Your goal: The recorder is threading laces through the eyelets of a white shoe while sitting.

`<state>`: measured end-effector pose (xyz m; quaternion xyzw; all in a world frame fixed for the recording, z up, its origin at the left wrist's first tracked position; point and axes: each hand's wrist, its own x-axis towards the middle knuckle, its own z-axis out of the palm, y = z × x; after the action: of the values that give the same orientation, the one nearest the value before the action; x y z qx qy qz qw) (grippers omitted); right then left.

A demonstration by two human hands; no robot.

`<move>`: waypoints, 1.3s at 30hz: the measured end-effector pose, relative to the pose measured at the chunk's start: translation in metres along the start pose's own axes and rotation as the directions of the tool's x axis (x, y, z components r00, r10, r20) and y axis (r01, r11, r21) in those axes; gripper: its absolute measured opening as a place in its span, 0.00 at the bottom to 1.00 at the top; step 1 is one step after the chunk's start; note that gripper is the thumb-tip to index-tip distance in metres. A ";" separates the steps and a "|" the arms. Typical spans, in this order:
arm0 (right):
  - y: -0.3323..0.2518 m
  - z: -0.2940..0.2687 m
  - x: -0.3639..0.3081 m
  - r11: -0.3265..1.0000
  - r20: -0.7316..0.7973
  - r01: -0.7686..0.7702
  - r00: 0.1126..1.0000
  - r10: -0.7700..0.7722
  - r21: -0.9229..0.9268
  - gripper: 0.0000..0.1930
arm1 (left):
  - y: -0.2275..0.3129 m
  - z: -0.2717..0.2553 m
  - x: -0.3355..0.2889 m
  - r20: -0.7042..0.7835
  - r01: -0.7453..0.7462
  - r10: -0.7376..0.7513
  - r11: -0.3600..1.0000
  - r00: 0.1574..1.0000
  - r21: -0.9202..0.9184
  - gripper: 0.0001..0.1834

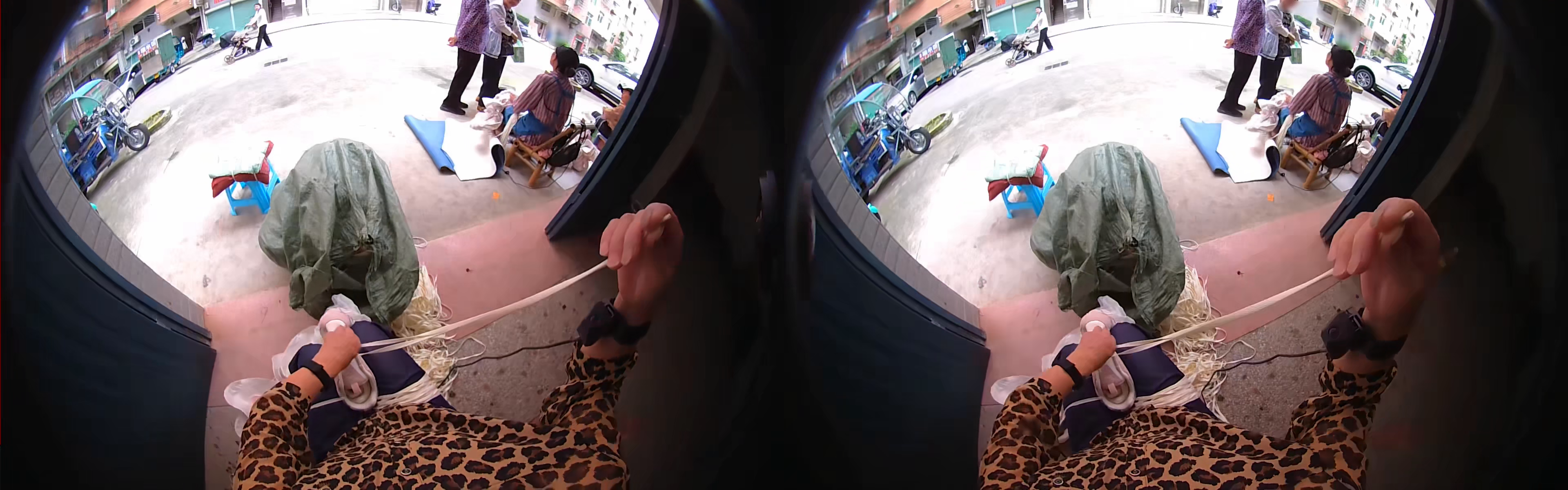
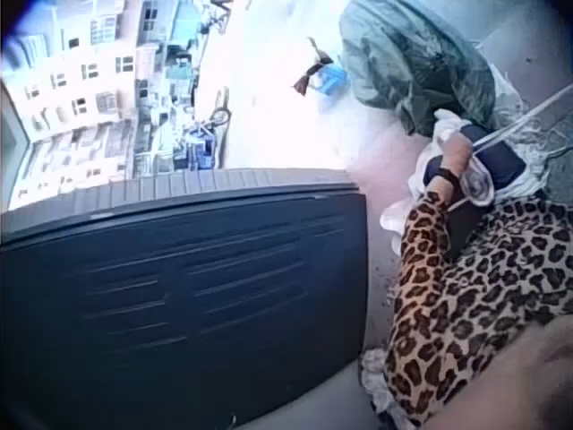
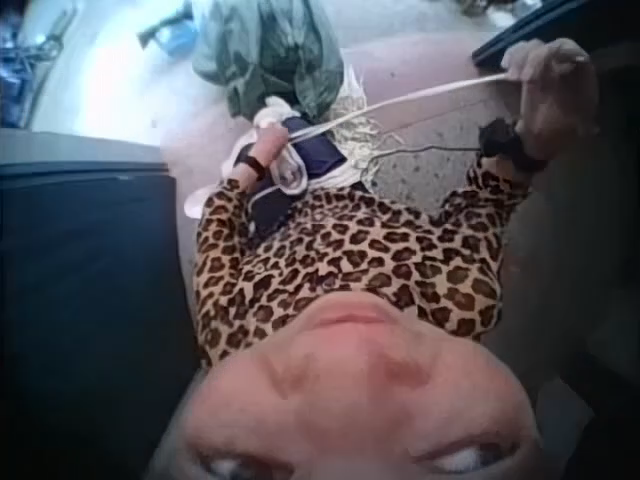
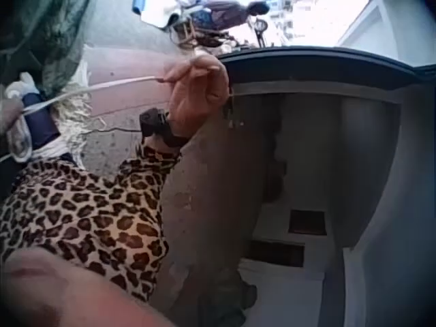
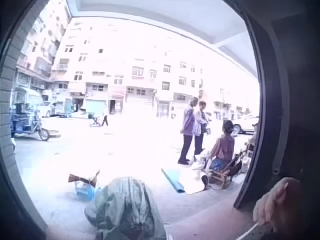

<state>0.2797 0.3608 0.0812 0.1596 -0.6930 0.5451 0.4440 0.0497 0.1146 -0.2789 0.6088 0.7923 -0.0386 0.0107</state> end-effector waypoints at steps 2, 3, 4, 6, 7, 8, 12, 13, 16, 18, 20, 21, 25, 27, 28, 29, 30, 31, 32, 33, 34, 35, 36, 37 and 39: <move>-0.001 0.002 -0.002 0.998 0.059 0.032 0.998 -0.029 -0.047 0.03 | -0.001 0.007 -0.002 -0.043 -0.017 0.017 1.000 0.999 0.012 0.04; -0.001 0.003 -0.002 0.998 0.052 0.037 0.998 -0.034 -0.052 0.03 | -0.002 0.006 -0.002 -0.061 -0.047 0.048 0.999 0.997 0.021 0.04; 0.000 0.004 -0.003 0.999 0.078 0.044 0.996 -0.041 -0.030 0.04 | -0.003 0.005 -0.002 -0.080 -0.077 0.079 0.997 0.994 0.029 0.04; 0.000 0.006 -0.004 0.999 0.099 0.052 0.994 -0.050 -0.015 0.04 | -0.005 0.011 -0.004 -0.118 -0.068 0.069 0.998 0.991 0.018 0.04; 0.000 0.006 -0.004 0.998 0.113 0.059 0.992 -0.056 -0.021 0.06 | -0.005 0.014 -0.005 -0.154 -0.052 0.051 0.999 0.987 -0.001 0.04; -0.001 0.006 -0.004 0.998 0.127 0.064 0.990 -0.061 -0.027 0.07 | -0.006 0.016 -0.005 -0.154 -0.059 0.059 0.998 0.986 0.000 0.04; 0.002 0.007 -0.008 0.999 0.039 0.035 0.999 -0.034 -0.012 0.09 | -0.006 0.012 -0.014 -0.223 -0.033 0.016 0.997 0.975 -0.073 0.04; 0.003 0.007 -0.008 0.997 0.050 0.036 0.998 -0.032 -0.064 0.07 | -0.006 0.010 -0.014 -0.232 -0.025 0.006 0.997 0.973 -0.080 0.04; 0.008 0.008 -0.007 0.996 0.055 0.030 0.998 -0.025 -0.078 0.07 | -0.008 0.013 -0.020 -0.236 -0.022 0.003 0.997 0.972 -0.078 0.04; 0.010 0.007 -0.006 0.999 0.050 0.022 0.999 -0.020 -0.034 0.08 | -0.007 0.011 -0.019 -0.251 -0.030 0.005 0.995 0.968 -0.096 0.04; 0.009 0.003 -0.005 1.000 0.091 0.013 0.996 -0.013 -0.003 0.07 | -0.006 0.008 -0.016 -0.212 -0.041 0.008 0.987 0.977 -0.153 0.05; 0.009 0.002 -0.004 0.999 0.111 0.027 0.994 -0.023 -0.035 0.07 | -0.003 0.006 -0.016 -0.206 -0.030 -0.002 0.988 0.979 -0.153 0.05; 0.015 0.000 -0.002 0.996 0.135 0.069 0.989 -0.060 -0.059 0.05 | 0.000 -0.011 -0.023 -0.070 0.097 -0.113 0.975 0.991 -0.198 0.07; 0.017 0.003 -0.001 0.996 0.134 0.070 0.989 -0.062 -0.054 0.05 | -0.002 -0.010 -0.026 -0.071 0.104 -0.121 0.972 0.990 -0.210 0.08; 0.018 0.004 -0.001 0.995 0.129 0.075 0.989 -0.066 -0.060 0.04 | -0.003 -0.009 -0.027 -0.078 0.099 -0.119 0.970 0.990 -0.222 0.09; 0.018 0.005 0.000 0.996 0.132 0.073 0.989 -0.066 -0.053 0.04 | -0.003 -0.008 -0.028 -0.075 0.106 -0.126 0.969 0.989 -0.222 0.09; 0.019 0.006 0.000 0.995 0.138 0.079 0.988 -0.069 -0.065 0.05 | -0.003 -0.007 -0.027 -0.049 0.123 -0.138 0.966 0.989 -0.228 0.10; 0.019 0.007 0.001 0.993 0.144 0.085 0.987 -0.073 -0.077 0.05 | -0.003 -0.007 -0.028 -0.023 0.140 -0.149 0.962 0.989 -0.233 0.11; 0.018 0.008 0.001 0.993 0.145 0.087 0.987 -0.076 -0.073 0.05 | -0.002 -0.008 -0.029 -0.023 0.143 -0.152 0.962 0.988 -0.230 0.11; 0.018 0.008 0.001 0.992 0.149 0.085 0.986 -0.071 -0.088 0.05 | -0.002 -0.007 -0.029 -0.015 0.152 -0.160 0.956 0.987 -0.250 0.11; 0.017 0.008 0.001 0.991 0.153 0.083 0.986 -0.066 -0.104 0.05 | -0.002 -0.006 -0.029 -0.007 0.160 -0.168 0.950 0.986 -0.269 0.12; 0.018 0.009 0.002 0.991 0.151 0.087 0.986 -0.071 -0.103 0.05 | -0.005 -0.004 -0.031 -0.009 0.160 -0.168 0.951 0.986 -0.265 0.12; 0.017 0.009 0.002 0.991 0.153 0.083 0.986 -0.066 -0.105 0.06 | -0.007 0.000 -0.033 -0.033 0.142 -0.162 0.933 0.986 -0.331 0.13; 0.017 0.009 0.003 0.991 0.155 0.079 0.986 -0.062 -0.109 0.06 | -0.009 0.003 -0.034 -0.057 0.122 -0.157 0.911 0.986 -0.394 0.14; 0.017 0.009 0.004 0.992 0.143 0.064 0.988 -0.048 -0.108 0.07 | -0.014 0.008 -0.037 -0.079 0.126 -0.186 0.867 0.979 -0.483 0.15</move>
<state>0.2614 0.3601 0.0737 0.1918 -0.7474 0.4799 0.4176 0.0457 0.0749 -0.2842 0.5226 0.8233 0.1937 0.1076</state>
